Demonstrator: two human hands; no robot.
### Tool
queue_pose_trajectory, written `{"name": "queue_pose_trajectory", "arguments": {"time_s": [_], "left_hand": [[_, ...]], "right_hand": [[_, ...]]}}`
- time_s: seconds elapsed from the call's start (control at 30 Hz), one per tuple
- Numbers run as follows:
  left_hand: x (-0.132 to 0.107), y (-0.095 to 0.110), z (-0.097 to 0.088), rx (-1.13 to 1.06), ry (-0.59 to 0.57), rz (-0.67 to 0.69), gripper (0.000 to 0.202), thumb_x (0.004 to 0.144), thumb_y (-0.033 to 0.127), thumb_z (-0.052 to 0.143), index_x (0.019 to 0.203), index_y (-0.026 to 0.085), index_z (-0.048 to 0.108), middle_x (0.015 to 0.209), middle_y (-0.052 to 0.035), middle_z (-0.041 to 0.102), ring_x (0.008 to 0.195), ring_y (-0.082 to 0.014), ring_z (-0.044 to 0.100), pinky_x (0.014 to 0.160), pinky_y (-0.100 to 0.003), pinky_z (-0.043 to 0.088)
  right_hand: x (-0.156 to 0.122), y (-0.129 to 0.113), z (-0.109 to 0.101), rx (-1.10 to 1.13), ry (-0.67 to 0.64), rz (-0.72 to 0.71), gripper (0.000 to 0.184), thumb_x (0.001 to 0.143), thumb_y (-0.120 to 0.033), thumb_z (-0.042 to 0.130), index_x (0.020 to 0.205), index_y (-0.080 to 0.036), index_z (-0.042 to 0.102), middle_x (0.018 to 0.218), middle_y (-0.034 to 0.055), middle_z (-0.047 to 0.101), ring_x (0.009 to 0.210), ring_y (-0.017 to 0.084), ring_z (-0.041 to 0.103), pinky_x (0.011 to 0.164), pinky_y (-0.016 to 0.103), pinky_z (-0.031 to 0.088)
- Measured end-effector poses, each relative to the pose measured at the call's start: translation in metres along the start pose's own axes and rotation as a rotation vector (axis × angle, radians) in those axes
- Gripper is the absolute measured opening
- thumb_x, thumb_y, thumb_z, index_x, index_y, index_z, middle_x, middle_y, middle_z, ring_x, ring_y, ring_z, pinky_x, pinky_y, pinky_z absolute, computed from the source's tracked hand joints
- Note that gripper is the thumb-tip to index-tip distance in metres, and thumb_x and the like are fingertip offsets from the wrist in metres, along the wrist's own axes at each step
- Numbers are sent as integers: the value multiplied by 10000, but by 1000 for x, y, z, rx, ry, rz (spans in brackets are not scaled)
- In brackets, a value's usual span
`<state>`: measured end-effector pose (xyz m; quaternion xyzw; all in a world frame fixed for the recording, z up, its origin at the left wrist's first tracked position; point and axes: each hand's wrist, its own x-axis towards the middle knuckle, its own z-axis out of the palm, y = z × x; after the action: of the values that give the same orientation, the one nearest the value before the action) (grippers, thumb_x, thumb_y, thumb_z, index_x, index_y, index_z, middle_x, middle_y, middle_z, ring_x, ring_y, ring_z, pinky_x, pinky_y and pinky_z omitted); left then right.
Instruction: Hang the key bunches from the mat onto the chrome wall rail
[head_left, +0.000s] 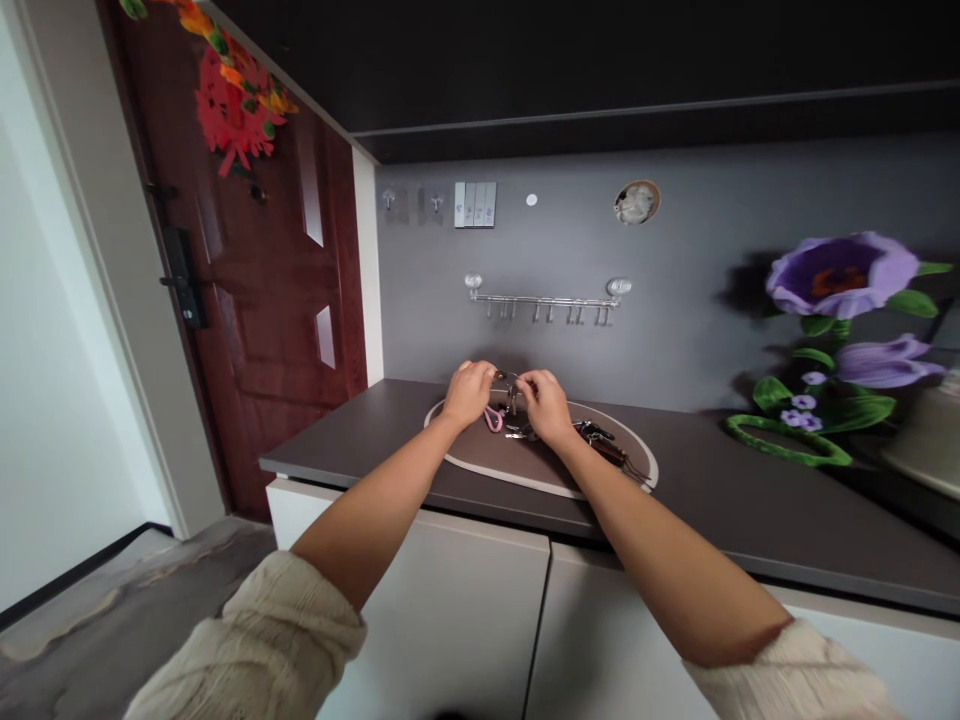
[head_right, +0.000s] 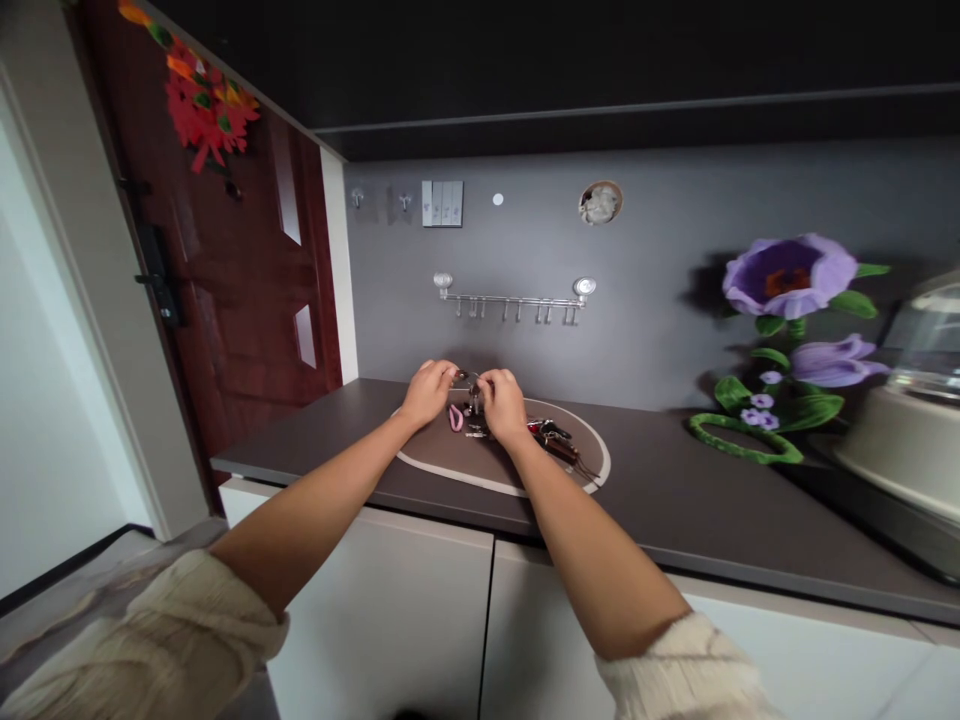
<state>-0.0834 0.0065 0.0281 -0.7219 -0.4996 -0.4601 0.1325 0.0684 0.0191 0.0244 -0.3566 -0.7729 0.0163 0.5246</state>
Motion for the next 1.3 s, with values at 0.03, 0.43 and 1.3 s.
{"name": "queue_pose_trajectory", "arguments": {"time_s": [0.03,0.43,1.3], "left_hand": [[0,-1,0,-12,3,-11,290,859,256,284,839,168,560,805,-46,615,805,-169,496,771,-289,365],[-2,2,6,-175,-153,-46,278,841,265,317,791,164,571,779,-19,613,744,-123,526,689,-228,384],[-1,-14,-6,14,51,-519,325,867,293,278,810,162,570,831,-80,637,790,-163,575,665,-253,354]], "right_hand": [[1,0,-1,17,9,6,147,785,-243,411,722,-176,526,772,62,530,784,174,476,746,299,370],[5,9,-1,294,70,112,216,759,-354,432,746,-164,534,768,42,549,773,161,486,729,297,376],[88,-24,-2,520,48,320,173,674,-340,485,729,-176,499,659,-1,539,561,112,503,527,237,412]]}}
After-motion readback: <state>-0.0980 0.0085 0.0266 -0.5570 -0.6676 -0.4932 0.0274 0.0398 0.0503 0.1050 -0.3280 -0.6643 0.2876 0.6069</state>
